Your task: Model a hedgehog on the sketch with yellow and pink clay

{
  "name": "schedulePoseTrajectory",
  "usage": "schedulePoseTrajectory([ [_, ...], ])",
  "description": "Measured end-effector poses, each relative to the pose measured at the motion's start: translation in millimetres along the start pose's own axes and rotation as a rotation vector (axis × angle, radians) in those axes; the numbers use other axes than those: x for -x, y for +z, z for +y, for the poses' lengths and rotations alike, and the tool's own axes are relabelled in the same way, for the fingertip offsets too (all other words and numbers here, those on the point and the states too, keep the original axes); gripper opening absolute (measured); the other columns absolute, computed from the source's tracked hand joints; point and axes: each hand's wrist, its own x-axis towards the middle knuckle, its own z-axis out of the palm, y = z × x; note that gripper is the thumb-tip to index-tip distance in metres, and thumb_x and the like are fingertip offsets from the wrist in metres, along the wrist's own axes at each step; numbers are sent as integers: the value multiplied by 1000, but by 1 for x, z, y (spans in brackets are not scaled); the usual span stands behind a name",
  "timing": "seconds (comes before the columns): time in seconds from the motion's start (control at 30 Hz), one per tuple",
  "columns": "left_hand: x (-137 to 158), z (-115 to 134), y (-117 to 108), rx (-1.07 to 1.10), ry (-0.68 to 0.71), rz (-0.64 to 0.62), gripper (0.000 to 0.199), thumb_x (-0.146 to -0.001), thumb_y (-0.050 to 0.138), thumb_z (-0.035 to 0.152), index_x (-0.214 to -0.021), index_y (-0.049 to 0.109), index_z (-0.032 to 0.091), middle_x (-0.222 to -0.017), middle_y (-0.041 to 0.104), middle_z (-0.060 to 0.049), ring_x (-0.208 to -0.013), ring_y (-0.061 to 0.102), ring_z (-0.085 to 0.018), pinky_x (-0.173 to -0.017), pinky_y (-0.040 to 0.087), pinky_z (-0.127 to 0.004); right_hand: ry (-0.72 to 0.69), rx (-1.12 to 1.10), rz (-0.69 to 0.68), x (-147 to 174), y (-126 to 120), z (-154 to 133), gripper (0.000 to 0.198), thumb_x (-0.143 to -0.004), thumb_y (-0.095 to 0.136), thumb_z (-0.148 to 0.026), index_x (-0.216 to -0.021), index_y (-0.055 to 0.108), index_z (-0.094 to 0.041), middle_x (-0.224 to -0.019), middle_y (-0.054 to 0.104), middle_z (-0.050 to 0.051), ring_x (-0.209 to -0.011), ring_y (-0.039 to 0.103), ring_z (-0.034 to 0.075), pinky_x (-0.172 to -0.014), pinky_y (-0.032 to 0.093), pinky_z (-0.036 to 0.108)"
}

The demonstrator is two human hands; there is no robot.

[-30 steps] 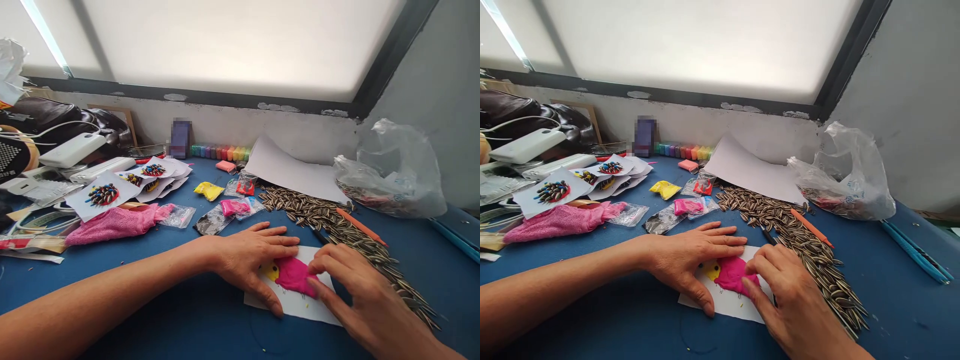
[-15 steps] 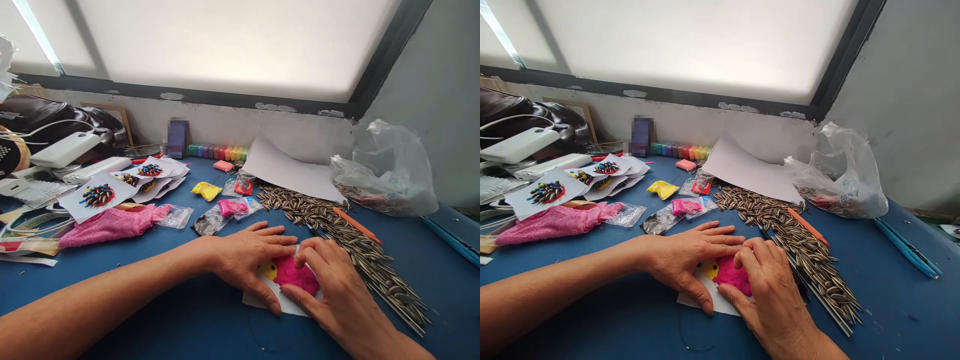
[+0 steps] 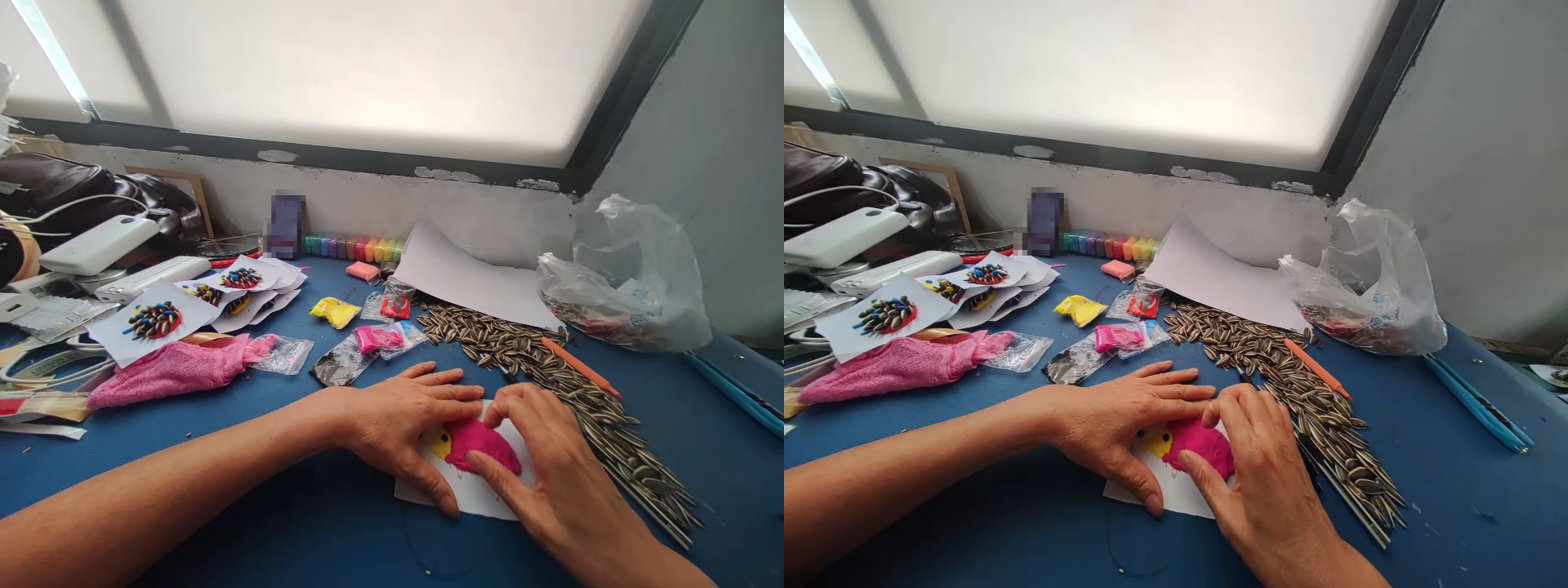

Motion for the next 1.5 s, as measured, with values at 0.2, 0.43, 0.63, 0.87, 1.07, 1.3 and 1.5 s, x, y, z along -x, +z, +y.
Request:
schedulePoseTrajectory([
  [0.2,1,-1,1,-2,6,9,98,-72,68,67,-151,27,27,-159,21,-8,-148,8,-33,-119,2,-54,-11,17,-34,3,6,3,18,-86,65,-34,-91,51,-24,-93,57,5,-88,54,24,-79,43,40],
  [0.43,1,-2,2,-9,-4,-4,101,-73,66,69,-153,21,26,-160,19,-7,-149,7,-32,-119,0,-53,-1,46,-16,1,3,6,18,-88,62,-38,-92,53,-23,-94,58,6,-89,54,25,-80,43,41],
  [0.63,0,-1,2,-1,-19,-2,100,-73,64,70,-153,23,25,-159,21,-6,-149,8,-31,-119,1,-53,6,51,-20,4,-1,13,27,-90,58,-49,-97,52,-24,-96,58,6,-90,55,24,-77,43,38],
  [0.87,-1,-1,1,-7,-24,-14,100,-72,64,72,-152,25,25,-160,20,-5,-149,9,-31,-119,-1,-53,49,105,-41,8,0,23,36,-87,57,-59,-96,51,-25,-98,58,7,-93,55,27,-82,42,43],
  [1.07,0,-1,0,4,-29,-16,101,-72,64,72,-152,24,26,-160,20,-6,-148,8,-32,-119,-1,-54,-3,135,-20,5,-7,29,42,-81,63,-62,-96,54,-23,-93,60,6,-86,57,27,-74,45,42],
  [1.3,0,0,0,4,-36,-20,101,-72,64,71,-152,24,24,-160,20,-5,-149,8,-31,-120,0,-54,36,147,-66,3,-12,29,45,-70,77,-56,-92,55,-23,-90,61,5,-81,57,25,-69,45,39],
  [1.5,1,1,0,1,-48,-29,98,-72,63,72,-152,26,30,-160,18,-4,-149,6,-32,-119,-1,-55,39,178,-41,7,-9,28,53,-58,87,-50,-92,55,-24,-93,62,5,-85,57,27,-73,45,40],
])
